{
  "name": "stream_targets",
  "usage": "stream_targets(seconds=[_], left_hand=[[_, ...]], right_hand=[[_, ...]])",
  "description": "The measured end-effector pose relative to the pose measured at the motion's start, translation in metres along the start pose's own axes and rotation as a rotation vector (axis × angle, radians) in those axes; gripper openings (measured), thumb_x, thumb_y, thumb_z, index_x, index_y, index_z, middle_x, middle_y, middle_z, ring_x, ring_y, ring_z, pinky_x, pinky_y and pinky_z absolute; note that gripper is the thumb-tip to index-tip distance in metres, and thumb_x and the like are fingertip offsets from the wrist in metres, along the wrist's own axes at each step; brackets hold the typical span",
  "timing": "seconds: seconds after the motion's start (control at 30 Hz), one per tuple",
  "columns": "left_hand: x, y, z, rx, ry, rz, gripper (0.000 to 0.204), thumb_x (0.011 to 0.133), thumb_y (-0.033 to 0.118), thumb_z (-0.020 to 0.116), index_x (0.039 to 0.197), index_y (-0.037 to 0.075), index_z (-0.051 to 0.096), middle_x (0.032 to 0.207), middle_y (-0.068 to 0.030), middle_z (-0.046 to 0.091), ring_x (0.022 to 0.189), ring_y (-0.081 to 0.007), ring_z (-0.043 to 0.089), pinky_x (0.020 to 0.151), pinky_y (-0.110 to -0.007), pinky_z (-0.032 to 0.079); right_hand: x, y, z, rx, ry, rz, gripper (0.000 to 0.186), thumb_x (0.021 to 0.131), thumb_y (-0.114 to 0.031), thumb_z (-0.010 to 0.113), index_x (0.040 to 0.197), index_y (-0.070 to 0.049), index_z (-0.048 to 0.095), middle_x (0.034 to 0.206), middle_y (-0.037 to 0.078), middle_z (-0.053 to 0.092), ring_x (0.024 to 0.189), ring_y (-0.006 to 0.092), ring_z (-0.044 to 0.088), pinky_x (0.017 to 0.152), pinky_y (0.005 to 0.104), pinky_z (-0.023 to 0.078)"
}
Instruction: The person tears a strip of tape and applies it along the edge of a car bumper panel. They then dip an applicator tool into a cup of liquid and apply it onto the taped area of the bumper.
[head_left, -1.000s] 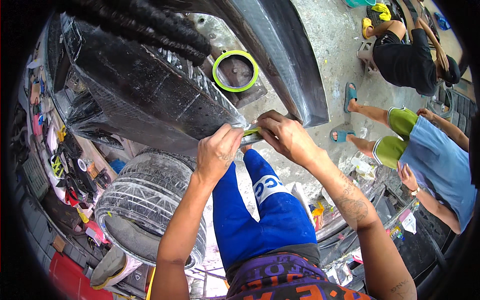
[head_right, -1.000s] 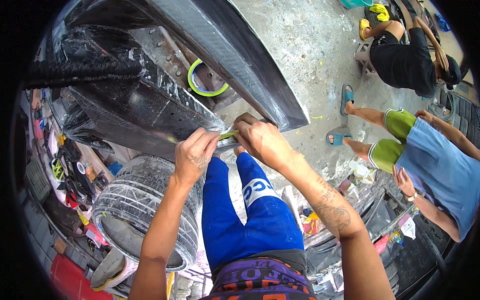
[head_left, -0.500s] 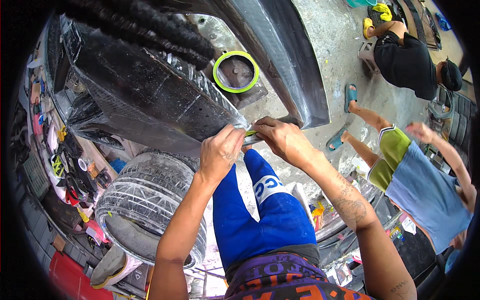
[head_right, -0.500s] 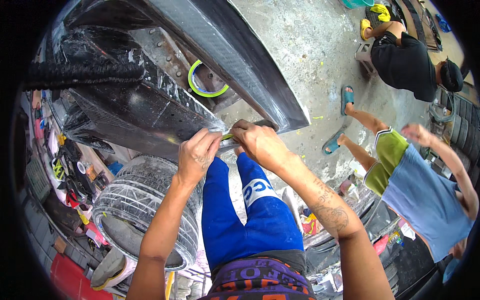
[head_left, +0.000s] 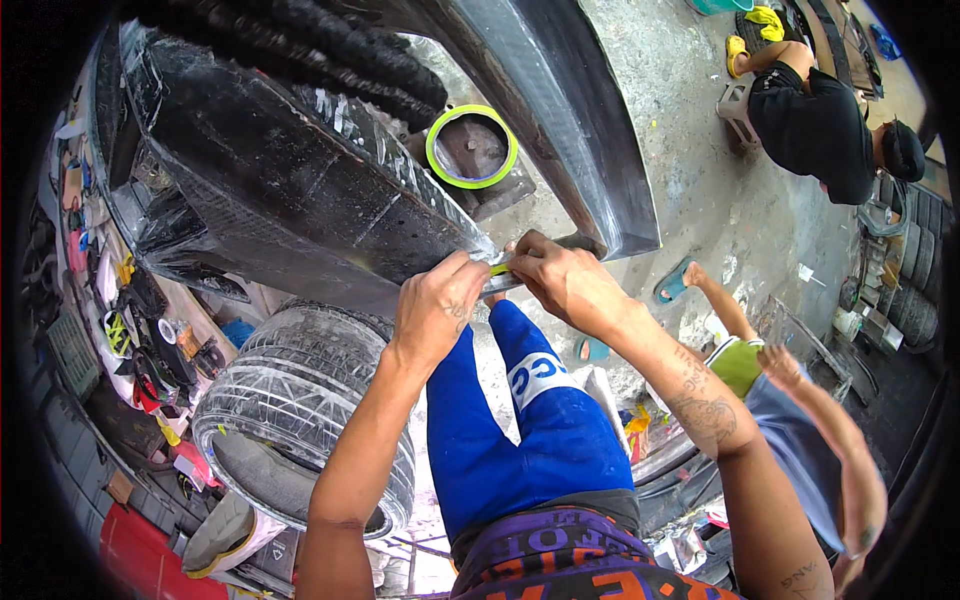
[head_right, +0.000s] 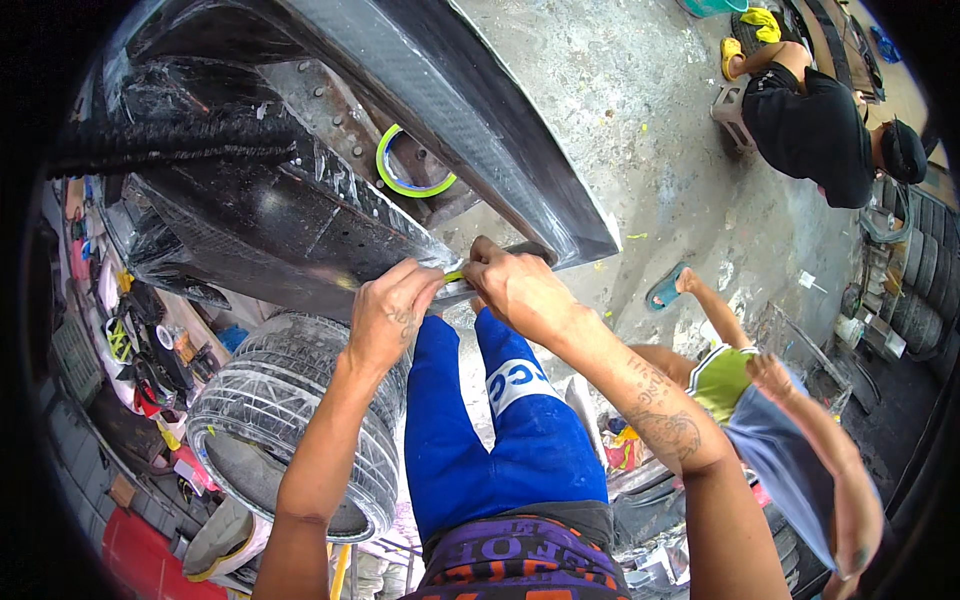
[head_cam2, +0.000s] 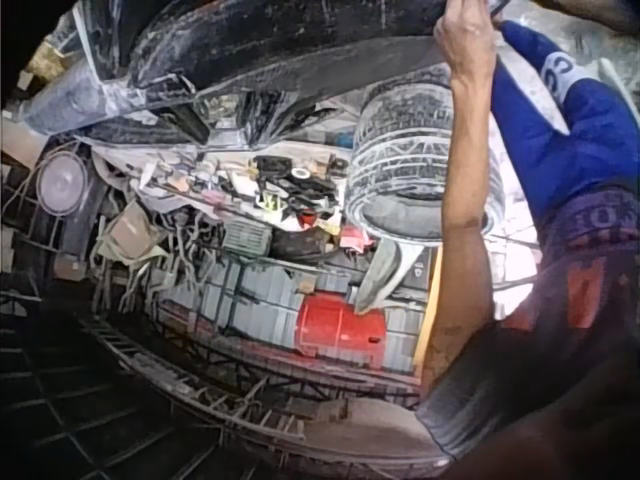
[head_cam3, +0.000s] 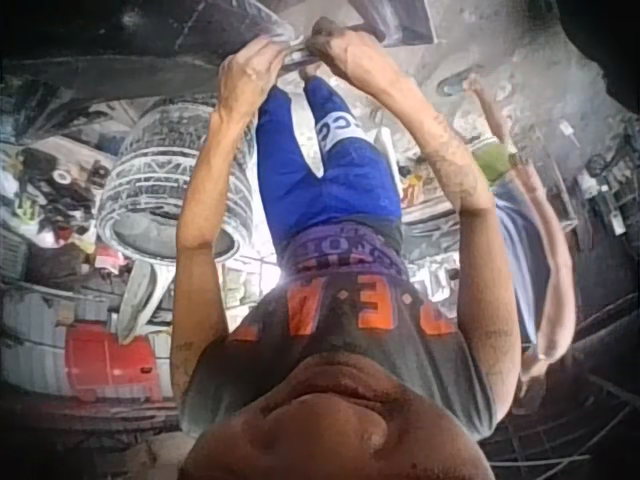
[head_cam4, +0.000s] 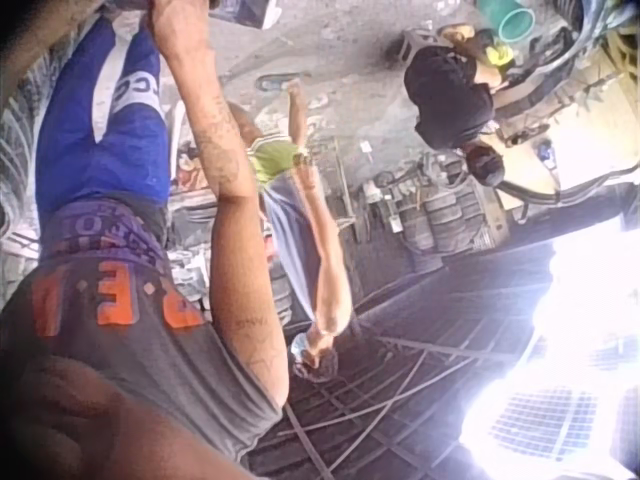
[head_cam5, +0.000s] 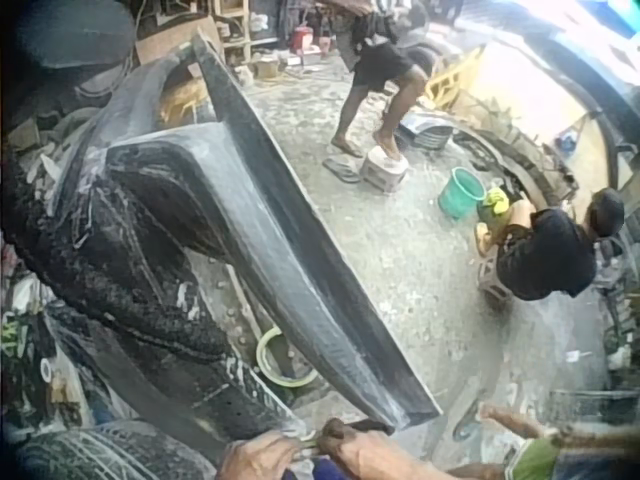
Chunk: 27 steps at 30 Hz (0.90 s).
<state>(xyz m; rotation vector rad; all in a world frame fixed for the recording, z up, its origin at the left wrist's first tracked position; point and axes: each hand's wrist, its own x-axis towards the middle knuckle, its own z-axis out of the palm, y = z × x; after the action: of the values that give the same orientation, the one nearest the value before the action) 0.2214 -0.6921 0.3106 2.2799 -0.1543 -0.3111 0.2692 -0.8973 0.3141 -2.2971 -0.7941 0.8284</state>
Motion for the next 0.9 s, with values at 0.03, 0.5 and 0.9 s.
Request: stream_targets(seconds=[0.03, 0.5, 0.9], left_hand=[[0.0, 0.0, 0.0, -0.01, 0.003, 0.006, 0.01, 0.084, 0.004, 0.07, 0.094, 0.002, 0.07, 0.086, -0.012, 0.065, 0.075, -0.0345, 0.067, 0.063, -0.041, 0.053], [0.002, -0.008, -0.009, 0.051, -0.06, 0.068, 0.008, 0.086, 0.009, 0.069, 0.092, 0.003, 0.068, 0.083, -0.012, 0.062, 0.072, -0.0366, 0.065, 0.06, -0.044, 0.051], [-0.017, -0.006, -0.038, 0.015, 0.075, 0.038, 0.01, 0.084, 0.006, 0.073, 0.092, 0.002, 0.07, 0.079, -0.0112, 0.062, 0.064, -0.0313, 0.064, 0.056, -0.039, 0.051]], right_hand=[[0.0, 0.001, 0.001, 0.0, 0.0, -0.001, 0.02, 0.089, -0.008, 0.062, 0.108, -0.003, 0.067, 0.112, 0.014, 0.064, 0.087, 0.0351, 0.068, 0.074, 0.0425, 0.057], [0.004, 0.002, -0.002, 0.008, -0.036, -0.012, 0.028, 0.078, -0.015, 0.075, 0.102, -0.003, 0.066, 0.103, 0.015, 0.059, 0.085, 0.0371, 0.066, 0.074, 0.046, 0.054], [0.009, -0.007, -0.008, 0.03, -0.086, -0.029, 0.026, 0.082, -0.016, 0.073, 0.103, -0.001, 0.067, 0.103, 0.016, 0.059, 0.087, 0.0364, 0.066, 0.076, 0.0445, 0.055]])
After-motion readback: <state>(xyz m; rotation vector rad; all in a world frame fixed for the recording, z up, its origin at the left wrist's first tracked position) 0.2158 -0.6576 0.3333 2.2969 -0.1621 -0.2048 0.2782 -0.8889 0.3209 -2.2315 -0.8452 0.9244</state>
